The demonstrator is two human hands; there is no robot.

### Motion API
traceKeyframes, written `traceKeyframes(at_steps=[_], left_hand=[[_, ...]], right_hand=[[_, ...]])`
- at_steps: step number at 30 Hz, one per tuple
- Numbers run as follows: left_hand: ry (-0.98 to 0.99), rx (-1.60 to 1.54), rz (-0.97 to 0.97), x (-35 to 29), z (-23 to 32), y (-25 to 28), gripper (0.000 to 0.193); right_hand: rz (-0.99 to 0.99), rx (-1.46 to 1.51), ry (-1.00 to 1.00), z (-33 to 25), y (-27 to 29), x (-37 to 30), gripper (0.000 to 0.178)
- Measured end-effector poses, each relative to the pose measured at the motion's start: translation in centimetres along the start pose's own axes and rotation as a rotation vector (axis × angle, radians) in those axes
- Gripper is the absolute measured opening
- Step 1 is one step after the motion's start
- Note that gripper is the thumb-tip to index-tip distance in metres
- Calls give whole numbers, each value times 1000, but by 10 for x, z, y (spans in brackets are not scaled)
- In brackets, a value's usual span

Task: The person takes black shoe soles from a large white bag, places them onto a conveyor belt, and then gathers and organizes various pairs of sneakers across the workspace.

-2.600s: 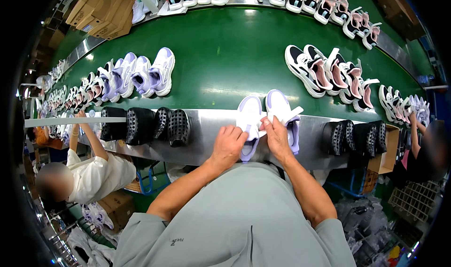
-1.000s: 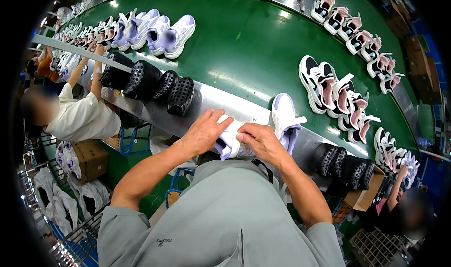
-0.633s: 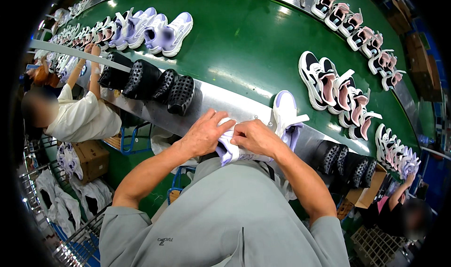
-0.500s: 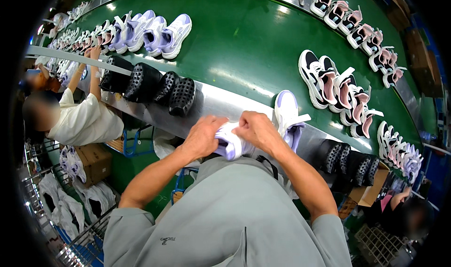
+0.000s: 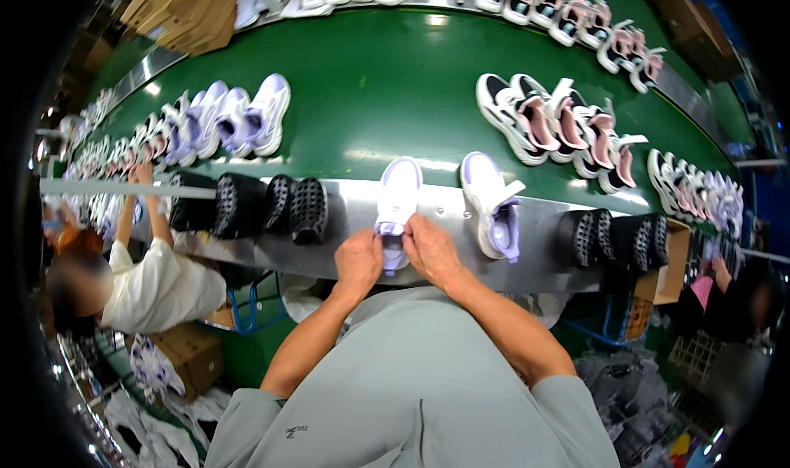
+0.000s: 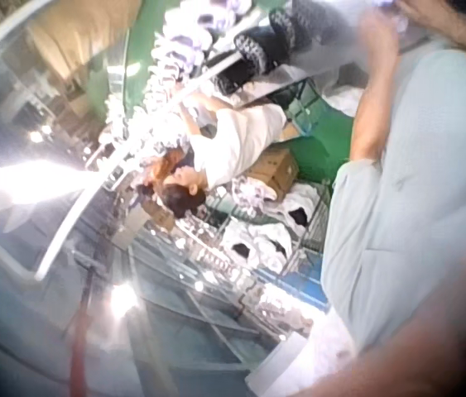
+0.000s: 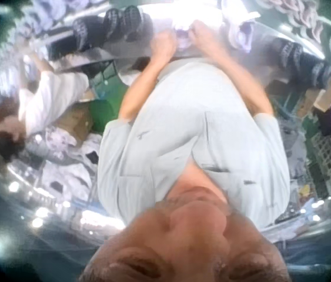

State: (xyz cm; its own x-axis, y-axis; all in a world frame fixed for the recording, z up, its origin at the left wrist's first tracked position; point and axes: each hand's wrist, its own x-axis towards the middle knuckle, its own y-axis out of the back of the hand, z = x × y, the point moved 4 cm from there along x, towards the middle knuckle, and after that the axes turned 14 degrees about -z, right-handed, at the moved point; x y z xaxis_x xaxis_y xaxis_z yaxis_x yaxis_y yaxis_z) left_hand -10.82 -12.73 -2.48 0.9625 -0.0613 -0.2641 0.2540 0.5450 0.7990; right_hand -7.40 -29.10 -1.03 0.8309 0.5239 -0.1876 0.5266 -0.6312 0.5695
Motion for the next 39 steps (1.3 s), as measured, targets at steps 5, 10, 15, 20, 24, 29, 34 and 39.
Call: traceKeyframes(at_steps=[5,10,15,20,24,29,34,39], left_hand=[[-131,115,-181,-16,29,25,20],[-286,-83,-139,31,118,-28,22],[-356,-117,-223,54,111,-58,19],[-213,-213,-220,61,106,-63,20],[-125,-321,-257,58,113,-51,18],[-670,114,-95,20,160,-24,31],[-927,333,-174,42,165,-43,28],[-1094,468,-303,41,156,-52,23]], right_hand=[[556,-344,-255,19,93,-85,28],[303,59,-668,104,55,-82,48],[464,-58,-350,62,72,-75,35],[277,-387,101,49,72,-70,22],[247,-456,137,57,65,-55,26],[524,-36,-361,63,61,-103,32],[413,367,-555,94,27,-96,30],[441,326,-512,89,24,-92,28]])
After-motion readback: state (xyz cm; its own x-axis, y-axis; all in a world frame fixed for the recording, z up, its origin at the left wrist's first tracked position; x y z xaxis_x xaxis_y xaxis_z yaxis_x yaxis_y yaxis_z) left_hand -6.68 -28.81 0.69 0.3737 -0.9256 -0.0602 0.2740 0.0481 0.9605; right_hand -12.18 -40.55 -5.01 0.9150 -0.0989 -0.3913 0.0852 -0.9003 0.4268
